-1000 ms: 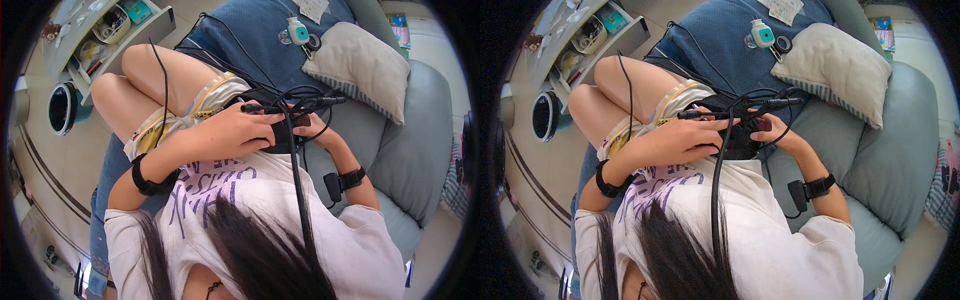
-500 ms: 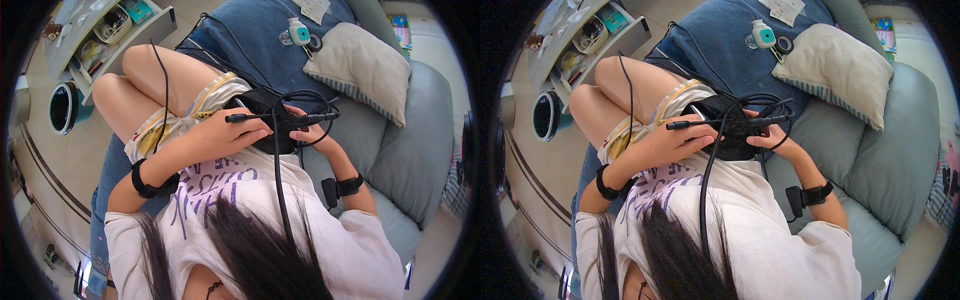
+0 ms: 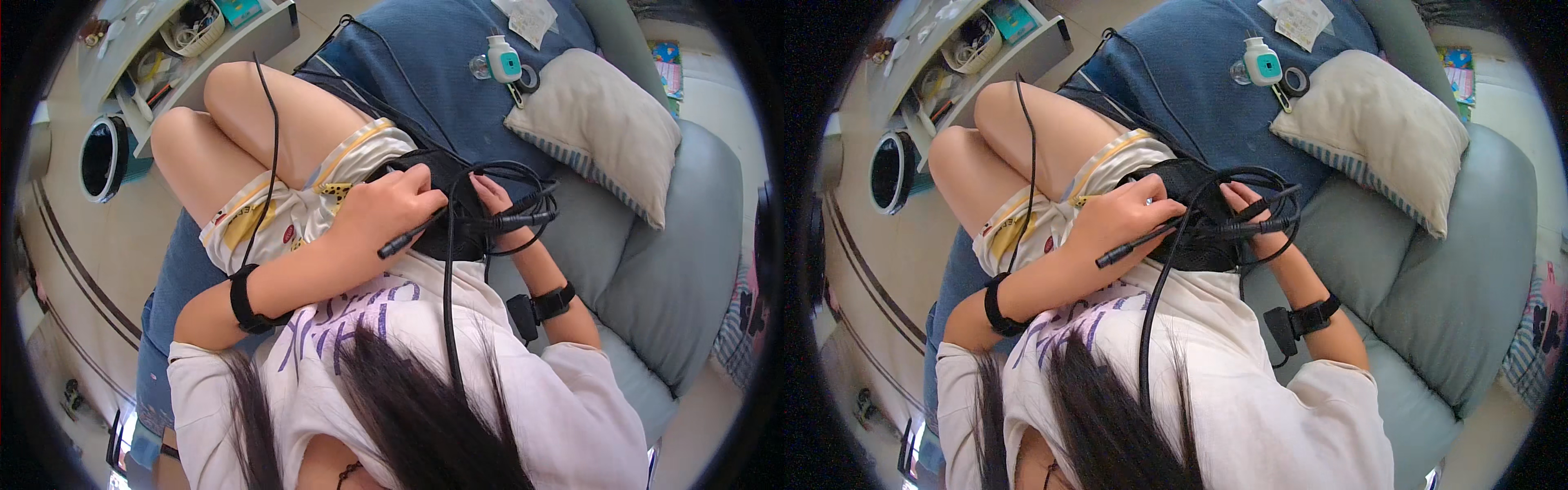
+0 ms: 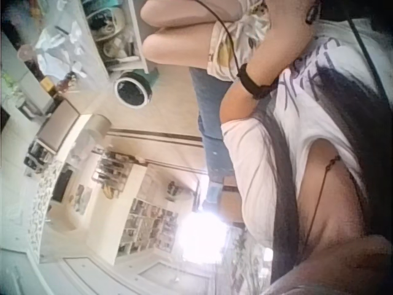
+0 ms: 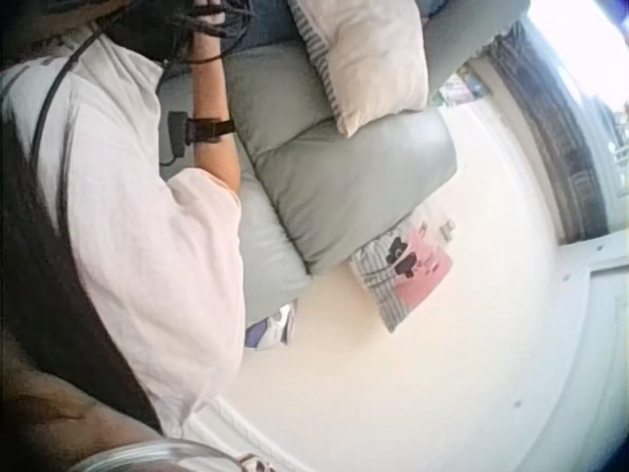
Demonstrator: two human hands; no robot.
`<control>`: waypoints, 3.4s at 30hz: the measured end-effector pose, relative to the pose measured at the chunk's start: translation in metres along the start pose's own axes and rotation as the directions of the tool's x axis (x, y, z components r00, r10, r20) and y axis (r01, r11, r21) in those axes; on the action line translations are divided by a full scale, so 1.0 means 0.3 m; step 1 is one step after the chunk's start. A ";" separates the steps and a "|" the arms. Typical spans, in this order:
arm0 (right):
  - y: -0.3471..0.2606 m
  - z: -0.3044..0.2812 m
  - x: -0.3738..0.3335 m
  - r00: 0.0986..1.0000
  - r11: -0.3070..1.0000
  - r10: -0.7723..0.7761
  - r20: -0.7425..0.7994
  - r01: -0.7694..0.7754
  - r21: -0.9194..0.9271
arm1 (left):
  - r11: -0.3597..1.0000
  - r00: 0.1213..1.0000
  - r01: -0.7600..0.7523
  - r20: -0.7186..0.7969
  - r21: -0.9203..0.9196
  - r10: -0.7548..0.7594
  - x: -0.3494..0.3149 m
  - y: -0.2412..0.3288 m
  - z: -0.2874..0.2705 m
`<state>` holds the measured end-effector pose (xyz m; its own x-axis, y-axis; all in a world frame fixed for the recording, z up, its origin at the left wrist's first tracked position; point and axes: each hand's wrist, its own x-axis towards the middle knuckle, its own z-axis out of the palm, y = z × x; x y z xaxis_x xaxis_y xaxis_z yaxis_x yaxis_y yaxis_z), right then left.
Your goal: Clean and reassemble a liquid mosquito repellent diffuser unit.
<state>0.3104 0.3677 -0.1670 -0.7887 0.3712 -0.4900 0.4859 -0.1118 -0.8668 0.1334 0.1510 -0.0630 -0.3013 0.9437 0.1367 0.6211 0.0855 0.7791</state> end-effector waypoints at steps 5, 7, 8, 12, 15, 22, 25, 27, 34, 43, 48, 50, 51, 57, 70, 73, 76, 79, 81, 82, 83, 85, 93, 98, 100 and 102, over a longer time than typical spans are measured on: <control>-0.019 0.036 -0.016 0.991 0.988 0.110 -0.082 -0.099 0.121 | 0.952 0.983 -0.078 -0.134 0.297 0.123 0.008 -0.018 0.053; -0.047 0.052 -0.034 0.992 0.998 0.051 -0.116 -0.047 0.044 | 0.951 0.949 -0.148 -0.231 0.271 0.214 0.016 -0.016 0.054; -0.071 0.061 -0.042 0.992 0.998 0.056 -0.114 -0.051 0.046 | 0.952 0.951 -0.145 -0.229 0.269 0.210 0.019 -0.020 0.053; -0.106 0.067 -0.053 0.991 0.988 0.113 -0.074 -0.104 0.113 | 0.976 0.936 -0.190 -0.280 0.108 0.214 0.008 -0.044 0.050; -0.131 0.084 -0.064 0.987 0.986 0.129 -0.095 -0.117 0.116 | 0.982 0.944 -0.164 -0.274 0.096 0.184 0.004 -0.034 0.053; -0.096 0.073 -0.059 0.986 0.993 0.092 -0.142 -0.080 0.088 | 0.979 0.963 -0.176 -0.187 0.105 0.193 0.017 -0.018 0.045; -0.109 0.083 -0.061 0.984 0.990 0.101 -0.147 -0.085 0.113 | 0.969 0.967 -0.191 -0.142 0.154 0.213 0.022 -0.017 0.044; -0.121 0.075 -0.056 0.989 0.991 0.115 -0.094 -0.108 0.079 | 0.964 0.965 -0.200 -0.136 0.175 0.225 0.023 -0.020 0.047; -0.083 0.061 -0.048 0.991 0.990 0.116 -0.065 -0.111 0.087 | 0.950 0.956 -0.216 -0.149 0.225 0.252 0.029 -0.020 0.062; -0.115 0.084 -0.066 0.992 0.971 0.102 -0.080 -0.081 0.225 | 0.944 0.955 -0.236 -0.127 0.230 0.270 0.022 -0.012 0.056; -0.081 0.040 -0.032 0.988 0.990 0.094 -0.126 -0.106 -0.096 | 0.942 0.952 -0.246 -0.126 0.230 0.280 0.031 -0.022 0.061; -0.135 0.056 -0.039 0.986 0.949 0.081 -0.149 -0.122 -0.290 | 0.937 0.951 -0.247 -0.124 0.247 0.283 0.030 -0.026 0.064; -0.128 0.054 -0.041 0.985 0.950 0.042 -0.168 -0.091 -0.300 | 0.937 0.951 -0.250 -0.118 0.243 0.285 0.033 -0.024 0.064; -0.120 0.062 -0.044 0.981 0.964 0.041 -0.189 -0.089 -0.252 | 0.931 0.950 -0.260 -0.104 0.257 0.294 0.034 -0.019 0.058; -0.117 0.055 -0.040 0.988 0.968 0.037 -0.147 -0.072 -0.240 | 0.918 0.937 -0.293 -0.109 0.267 0.331 0.034 -0.024 0.061; -0.147 0.073 -0.045 0.988 0.973 0.036 -0.149 -0.069 -0.220 | 0.920 0.940 -0.286 -0.108 0.269 0.324 0.033 -0.027 0.066; -0.157 0.075 -0.047 0.987 0.966 0.036 -0.157 -0.075 -0.247 | 0.920 0.940 -0.284 -0.111 0.269 0.323 0.036 -0.024 0.063; -0.159 0.074 -0.044 0.985 0.963 0.072 -0.155 -0.109 -0.246 | 0.923 0.942 -0.288 -0.098 0.256 0.321 0.036 -0.029 0.060; -0.152 0.071 -0.036 0.988 0.971 0.079 -0.133 -0.106 -0.216 | 0.923 0.942 -0.276 -0.115 0.267 0.315 0.038 -0.025 0.066; -0.143 0.061 -0.029 0.988 0.971 0.076 -0.131 -0.104 -0.215 | 0.923 0.941 -0.265 -0.132 0.277 0.310 0.041 -0.021 0.066; -0.131 0.046 -0.021 0.989 0.972 0.109 -0.096 -0.126 -0.198 | 0.923 0.942 -0.264 -0.132 0.281 0.310 0.041 -0.014 0.061; -0.147 0.037 -0.017 0.987 0.979 0.160 -0.014 -0.161 -0.128 | 0.957 0.970 -0.172 -0.128 0.235 0.205 0.040 0.000 0.044; -0.184 0.036 0.033 0.978 0.975 0.202 -0.059 -0.206 -0.079 | 0.989 0.996 -0.073 -0.066 -0.126 0.065 -0.045 -0.127 -0.101; -0.289 0.121 0.069 0.995 0.962 -0.063 0.074 0.081 -0.260 | 0.984 0.998 0.010 -0.062 -0.179 -0.021 -0.061 -0.147 -0.113; -0.337 0.143 0.080 0.988 0.992 0.074 0.137 -0.058 -0.115 | 0.981 0.999 0.019 -0.046 -0.194 -0.029 -0.065 -0.162 -0.119; -0.359 0.159 0.077 0.985 0.990 0.115 0.131 -0.103 -0.091 | 0.981 0.995 0.051 -0.078 -0.187 -0.066 -0.070 -0.176 -0.113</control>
<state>0.2218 0.3443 -0.0894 -0.7703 0.2318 -0.5941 0.5971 -0.0650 -0.7995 0.0825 0.1159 -0.0863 -0.3977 0.9080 0.1322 0.4583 0.0718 0.8859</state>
